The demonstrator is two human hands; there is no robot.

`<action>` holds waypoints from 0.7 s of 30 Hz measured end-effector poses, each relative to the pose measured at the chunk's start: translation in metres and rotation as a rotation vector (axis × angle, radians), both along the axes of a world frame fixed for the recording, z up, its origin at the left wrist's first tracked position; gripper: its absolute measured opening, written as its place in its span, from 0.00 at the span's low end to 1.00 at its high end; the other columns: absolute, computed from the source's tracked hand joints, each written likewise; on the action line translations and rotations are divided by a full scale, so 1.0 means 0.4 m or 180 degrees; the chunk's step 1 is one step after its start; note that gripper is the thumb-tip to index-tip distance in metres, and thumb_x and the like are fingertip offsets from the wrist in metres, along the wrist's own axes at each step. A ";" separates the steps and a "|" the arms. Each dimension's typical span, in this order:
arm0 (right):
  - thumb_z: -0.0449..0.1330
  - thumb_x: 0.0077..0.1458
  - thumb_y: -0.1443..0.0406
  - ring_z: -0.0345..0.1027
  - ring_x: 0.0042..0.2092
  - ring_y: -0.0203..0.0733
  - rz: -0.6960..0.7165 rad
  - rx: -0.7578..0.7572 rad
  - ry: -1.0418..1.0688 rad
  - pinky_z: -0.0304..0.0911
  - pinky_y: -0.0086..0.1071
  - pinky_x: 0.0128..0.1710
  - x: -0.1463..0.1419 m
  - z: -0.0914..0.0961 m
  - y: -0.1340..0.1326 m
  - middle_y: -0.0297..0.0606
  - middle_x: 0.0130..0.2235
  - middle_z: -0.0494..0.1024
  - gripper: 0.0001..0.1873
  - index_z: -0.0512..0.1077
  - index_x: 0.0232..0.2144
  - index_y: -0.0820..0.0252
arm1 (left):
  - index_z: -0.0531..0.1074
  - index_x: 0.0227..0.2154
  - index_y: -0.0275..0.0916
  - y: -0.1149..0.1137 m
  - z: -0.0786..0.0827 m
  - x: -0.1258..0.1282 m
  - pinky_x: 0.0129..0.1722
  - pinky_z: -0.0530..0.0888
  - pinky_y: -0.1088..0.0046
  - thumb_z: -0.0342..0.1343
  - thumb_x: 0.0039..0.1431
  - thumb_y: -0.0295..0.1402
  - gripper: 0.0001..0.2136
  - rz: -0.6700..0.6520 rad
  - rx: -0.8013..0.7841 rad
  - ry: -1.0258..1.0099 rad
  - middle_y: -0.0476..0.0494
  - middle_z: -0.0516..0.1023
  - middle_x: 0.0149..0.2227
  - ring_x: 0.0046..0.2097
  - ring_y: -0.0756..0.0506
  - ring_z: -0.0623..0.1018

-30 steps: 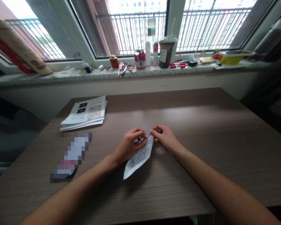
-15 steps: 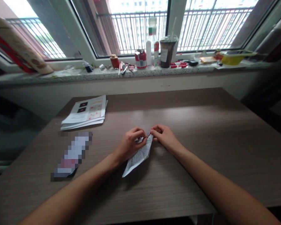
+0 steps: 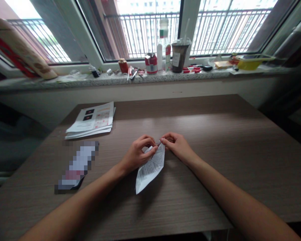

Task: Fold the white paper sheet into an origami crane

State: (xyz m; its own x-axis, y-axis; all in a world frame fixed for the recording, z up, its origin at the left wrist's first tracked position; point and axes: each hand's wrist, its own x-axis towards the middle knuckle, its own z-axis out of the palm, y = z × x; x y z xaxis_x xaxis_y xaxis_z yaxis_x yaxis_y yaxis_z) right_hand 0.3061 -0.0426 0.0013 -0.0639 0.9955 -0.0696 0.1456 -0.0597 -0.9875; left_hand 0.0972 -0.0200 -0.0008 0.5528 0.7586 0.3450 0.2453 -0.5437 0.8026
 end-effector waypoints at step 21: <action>0.65 0.57 0.52 0.73 0.34 0.42 0.0215 0.0204 -0.0352 0.68 0.34 0.34 -0.004 0.012 -0.009 0.37 0.32 0.81 0.17 0.77 0.36 0.60 | 0.77 0.34 0.35 0.016 0.004 -0.005 0.36 0.70 0.74 0.59 0.66 0.41 0.13 0.0012 -0.1014 -0.0057 0.45 0.79 0.33 0.35 0.48 0.76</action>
